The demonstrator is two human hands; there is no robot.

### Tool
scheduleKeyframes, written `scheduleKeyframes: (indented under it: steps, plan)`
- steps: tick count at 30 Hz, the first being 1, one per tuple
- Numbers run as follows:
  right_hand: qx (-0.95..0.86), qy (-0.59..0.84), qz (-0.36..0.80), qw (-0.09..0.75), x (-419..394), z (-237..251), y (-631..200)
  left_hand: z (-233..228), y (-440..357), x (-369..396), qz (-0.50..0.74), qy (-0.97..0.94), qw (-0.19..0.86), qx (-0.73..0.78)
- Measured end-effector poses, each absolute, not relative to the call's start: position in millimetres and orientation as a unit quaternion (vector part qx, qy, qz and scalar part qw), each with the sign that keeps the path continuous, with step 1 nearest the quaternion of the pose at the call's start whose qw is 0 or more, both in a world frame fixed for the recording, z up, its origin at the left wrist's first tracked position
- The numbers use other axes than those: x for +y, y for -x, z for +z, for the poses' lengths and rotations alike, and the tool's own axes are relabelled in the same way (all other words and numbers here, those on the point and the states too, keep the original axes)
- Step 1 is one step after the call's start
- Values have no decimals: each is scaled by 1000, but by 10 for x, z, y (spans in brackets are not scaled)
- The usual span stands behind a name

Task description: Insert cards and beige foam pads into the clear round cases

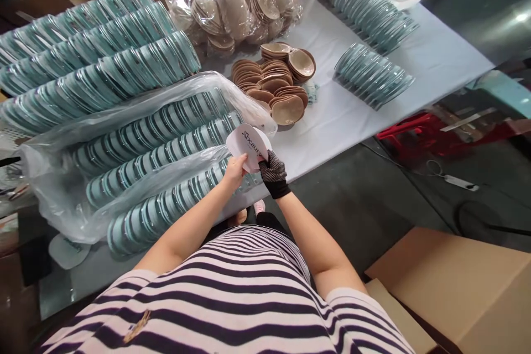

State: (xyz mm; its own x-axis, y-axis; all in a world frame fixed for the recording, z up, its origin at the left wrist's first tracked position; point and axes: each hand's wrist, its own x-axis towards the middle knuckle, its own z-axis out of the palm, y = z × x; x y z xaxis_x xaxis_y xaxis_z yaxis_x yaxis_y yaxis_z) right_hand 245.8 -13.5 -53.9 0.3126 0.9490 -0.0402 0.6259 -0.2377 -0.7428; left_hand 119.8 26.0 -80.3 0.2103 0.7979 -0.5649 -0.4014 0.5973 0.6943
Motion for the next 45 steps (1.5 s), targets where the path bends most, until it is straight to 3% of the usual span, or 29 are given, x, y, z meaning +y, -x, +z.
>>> scheduleKeyframes:
  steps: [2,5,8,12,23,29,34,36,39,41,45]
  plan:
    - [-440,776,270,362,-202,-572,-2541,-777,-1183,257,403,-199,764,463]
    - [-367,826,185,387,-433,-543,-2832,-740,-1175,348,428,-175,758,460]
    - [-415,863,133,255,-855,-497,-3031,-756,-1179,514,462,-141,734,477]
    - [-555,807,188,68,-1301,-605,-2916,-887,-1199,651,476,-102,716,501]
    - [-604,732,280,-143,-400,-752,-2425,-1101,-1159,628,470,-75,708,522]
    - [-606,746,265,-78,-351,-856,-2421,-1133,-1131,618,481,-60,715,504]
    - [-614,740,260,-91,-272,-1070,-2377,-1119,-1113,617,483,-55,719,496]
    - [-593,733,325,-67,-270,-1092,-2405,-1127,-1110,618,481,-61,719,497]
    - [-508,678,530,24,-296,-1044,-2489,-1146,-1122,620,481,-77,715,501]
    - [-474,661,578,69,-289,-966,-2549,-1149,-1146,624,480,-88,713,503]
    - [-492,764,396,135,-94,-754,-2635,-1110,-1186,596,477,-118,713,500]
